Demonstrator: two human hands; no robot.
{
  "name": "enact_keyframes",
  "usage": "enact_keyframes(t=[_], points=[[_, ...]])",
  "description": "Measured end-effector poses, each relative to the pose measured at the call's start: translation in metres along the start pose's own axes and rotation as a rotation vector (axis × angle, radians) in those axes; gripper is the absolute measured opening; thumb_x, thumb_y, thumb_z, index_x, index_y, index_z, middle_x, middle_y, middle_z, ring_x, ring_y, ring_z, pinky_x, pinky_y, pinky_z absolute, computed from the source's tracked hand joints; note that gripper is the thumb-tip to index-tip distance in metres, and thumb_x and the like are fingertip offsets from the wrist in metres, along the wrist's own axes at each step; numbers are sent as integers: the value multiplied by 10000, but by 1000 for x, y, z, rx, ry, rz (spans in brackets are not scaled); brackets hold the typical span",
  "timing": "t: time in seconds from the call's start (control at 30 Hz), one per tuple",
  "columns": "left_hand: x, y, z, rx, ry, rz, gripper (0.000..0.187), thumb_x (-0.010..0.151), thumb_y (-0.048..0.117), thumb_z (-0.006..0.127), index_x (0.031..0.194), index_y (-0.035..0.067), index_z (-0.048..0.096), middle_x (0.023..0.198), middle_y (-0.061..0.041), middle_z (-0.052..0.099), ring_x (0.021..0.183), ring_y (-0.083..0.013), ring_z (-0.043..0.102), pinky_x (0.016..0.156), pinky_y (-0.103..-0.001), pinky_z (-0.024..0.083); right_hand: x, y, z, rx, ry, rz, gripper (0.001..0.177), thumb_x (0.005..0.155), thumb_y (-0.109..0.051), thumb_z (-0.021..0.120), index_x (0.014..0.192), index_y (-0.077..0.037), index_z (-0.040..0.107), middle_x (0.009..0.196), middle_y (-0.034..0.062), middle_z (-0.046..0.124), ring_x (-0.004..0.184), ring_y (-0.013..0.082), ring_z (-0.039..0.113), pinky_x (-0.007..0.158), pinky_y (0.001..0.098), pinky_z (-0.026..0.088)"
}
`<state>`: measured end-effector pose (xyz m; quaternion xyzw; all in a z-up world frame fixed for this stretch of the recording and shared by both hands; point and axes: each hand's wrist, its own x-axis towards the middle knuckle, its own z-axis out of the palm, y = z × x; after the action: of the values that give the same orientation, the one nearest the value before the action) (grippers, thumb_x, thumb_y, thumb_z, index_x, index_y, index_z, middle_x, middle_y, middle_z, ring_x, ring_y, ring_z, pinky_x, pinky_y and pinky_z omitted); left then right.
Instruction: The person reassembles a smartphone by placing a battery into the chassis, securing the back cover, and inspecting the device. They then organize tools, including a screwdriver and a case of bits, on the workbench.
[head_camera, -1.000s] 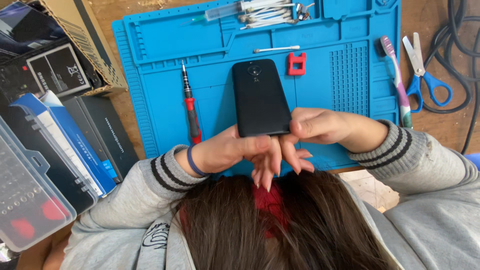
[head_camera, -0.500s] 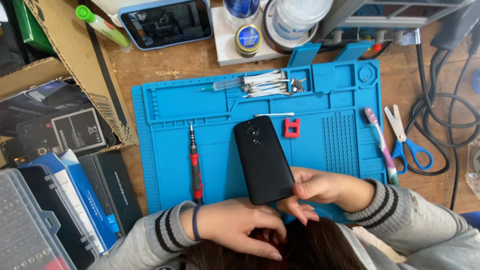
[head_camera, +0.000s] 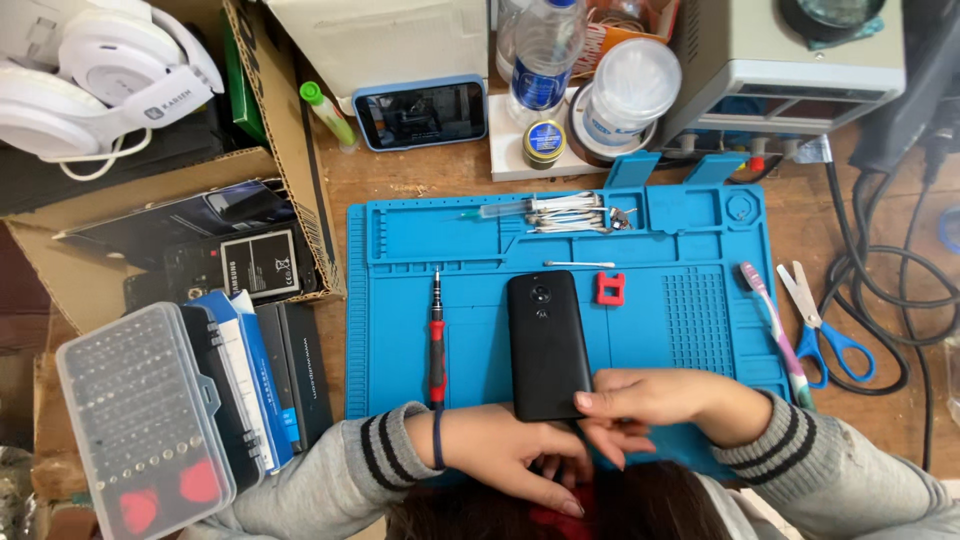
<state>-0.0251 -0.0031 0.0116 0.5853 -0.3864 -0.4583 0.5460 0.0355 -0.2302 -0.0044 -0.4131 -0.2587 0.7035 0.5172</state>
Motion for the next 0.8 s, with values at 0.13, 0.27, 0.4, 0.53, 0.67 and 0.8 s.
enact_keyframes(t=[0.13, 0.27, 0.4, 0.53, 0.67, 0.8], points=[[2, 7, -3, -7, -73, -136, 489, 840, 527, 550, 1144, 147, 600, 988, -36, 654, 871, -135, 640, 791, -244, 522, -14, -18, -6, -233, -55, -5, 685, 999, -519, 236, 940, -19, 700, 561, 34, 585, 440, 77, 424, 475, 197, 356], [4, 7, -4, -19, -116, -219, 492, 821, 515, 573, 1133, 139, 631, 1036, -42, 685, 978, -131, 662, 840, -239, 521, -19, -31, -4, -424, 26, 39, 549, 993, -433, 384, 1103, 15, 681, 747, 35, 708, 488, 94, 502, 506, 225, 448], [4, 8, -2, 44, -82, -184, 464, 833, 525, 553, 1111, 163, 637, 972, -56, 683, 870, -128, 665, 780, -234, 539, -20, -24, -22, -440, 45, 114, 454, 983, -402, 451, 1032, -2, 660, 803, 41, 713, 478, 69, 512, 520, 208, 447], [2, 12, -8, 155, -105, -106, 554, 800, 591, 505, 1140, 163, 596, 1019, -48, 639, 909, -140, 649, 795, -240, 525, -27, -19, -44, -187, 53, 148, 412, 1002, -336, 445, 980, 38, 618, 801, 165, 719, 506, 138, 601, 380, 215, 425], [4, 21, -10, 267, -159, -83, 666, 741, 646, 487, 1206, 175, 557, 1039, -39, 613, 899, -154, 619, 783, -258, 507, -28, -17, -43, -163, 42, 89, 398, 1002, -329, 450, 972, 37, 604, 808, 180, 700, 543, 175, 629, 440, 254, 509], [6, 23, -8, 276, -191, -172, 800, 670, 684, 496, 1313, 207, 490, 1039, -46, 618, 877, -172, 609, 796, -284, 504, -27, -19, -36, -165, 67, 103, 356, 1004, -301, 460, 955, 33, 574, 815, 170, 701, 542, 171, 640, 457, 246, 528]])
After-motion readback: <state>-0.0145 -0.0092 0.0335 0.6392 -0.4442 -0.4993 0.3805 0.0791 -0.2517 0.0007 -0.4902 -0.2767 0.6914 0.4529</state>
